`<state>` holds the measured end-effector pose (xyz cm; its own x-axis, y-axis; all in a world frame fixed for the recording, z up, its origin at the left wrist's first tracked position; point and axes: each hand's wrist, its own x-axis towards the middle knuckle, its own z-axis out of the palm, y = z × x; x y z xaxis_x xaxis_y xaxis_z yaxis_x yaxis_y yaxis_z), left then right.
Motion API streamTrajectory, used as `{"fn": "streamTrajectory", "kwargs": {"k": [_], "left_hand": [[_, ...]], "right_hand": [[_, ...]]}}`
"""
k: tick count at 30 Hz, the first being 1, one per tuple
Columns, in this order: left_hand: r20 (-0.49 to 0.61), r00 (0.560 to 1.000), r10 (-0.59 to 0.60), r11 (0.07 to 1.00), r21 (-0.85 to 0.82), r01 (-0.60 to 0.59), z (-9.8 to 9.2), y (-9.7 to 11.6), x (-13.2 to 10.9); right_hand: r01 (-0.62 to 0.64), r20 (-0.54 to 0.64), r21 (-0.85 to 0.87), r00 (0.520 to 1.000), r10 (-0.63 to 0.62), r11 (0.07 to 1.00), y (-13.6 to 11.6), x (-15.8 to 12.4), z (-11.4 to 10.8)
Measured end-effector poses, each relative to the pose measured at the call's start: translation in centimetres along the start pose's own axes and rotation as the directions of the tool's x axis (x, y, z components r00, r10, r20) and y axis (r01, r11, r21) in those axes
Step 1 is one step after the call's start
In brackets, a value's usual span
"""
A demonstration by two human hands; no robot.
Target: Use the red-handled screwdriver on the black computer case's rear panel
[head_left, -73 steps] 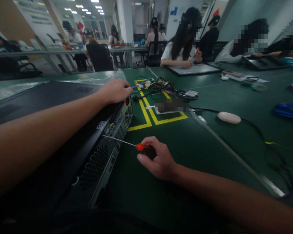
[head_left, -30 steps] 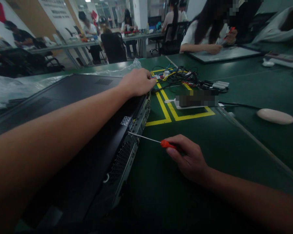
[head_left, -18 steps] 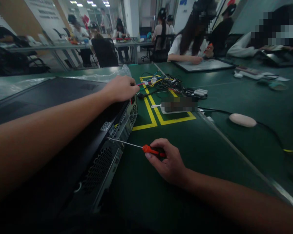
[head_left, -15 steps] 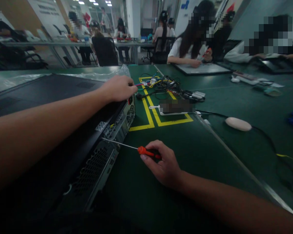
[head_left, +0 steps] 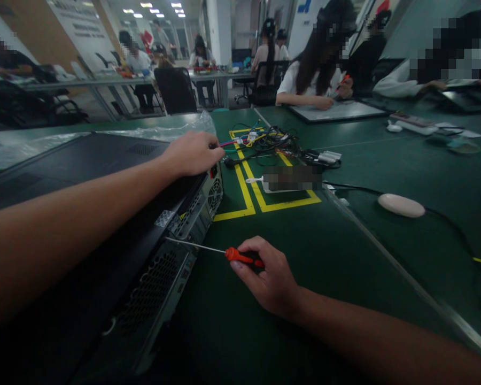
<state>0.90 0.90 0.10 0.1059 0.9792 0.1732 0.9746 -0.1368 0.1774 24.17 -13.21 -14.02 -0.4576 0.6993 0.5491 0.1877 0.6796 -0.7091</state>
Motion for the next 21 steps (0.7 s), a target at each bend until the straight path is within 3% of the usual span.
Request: {"fn": "streamTrajectory", "kwargs": {"k": [21], "left_hand": [[-0.010,1.000,0.012,1.000,-0.003,-0.012,-0.09,-0.08,-0.08]], "right_hand": [[0.070,-0.023,0.003,0.997,-0.070,0.998,-0.30,0.34,-0.34]]}}
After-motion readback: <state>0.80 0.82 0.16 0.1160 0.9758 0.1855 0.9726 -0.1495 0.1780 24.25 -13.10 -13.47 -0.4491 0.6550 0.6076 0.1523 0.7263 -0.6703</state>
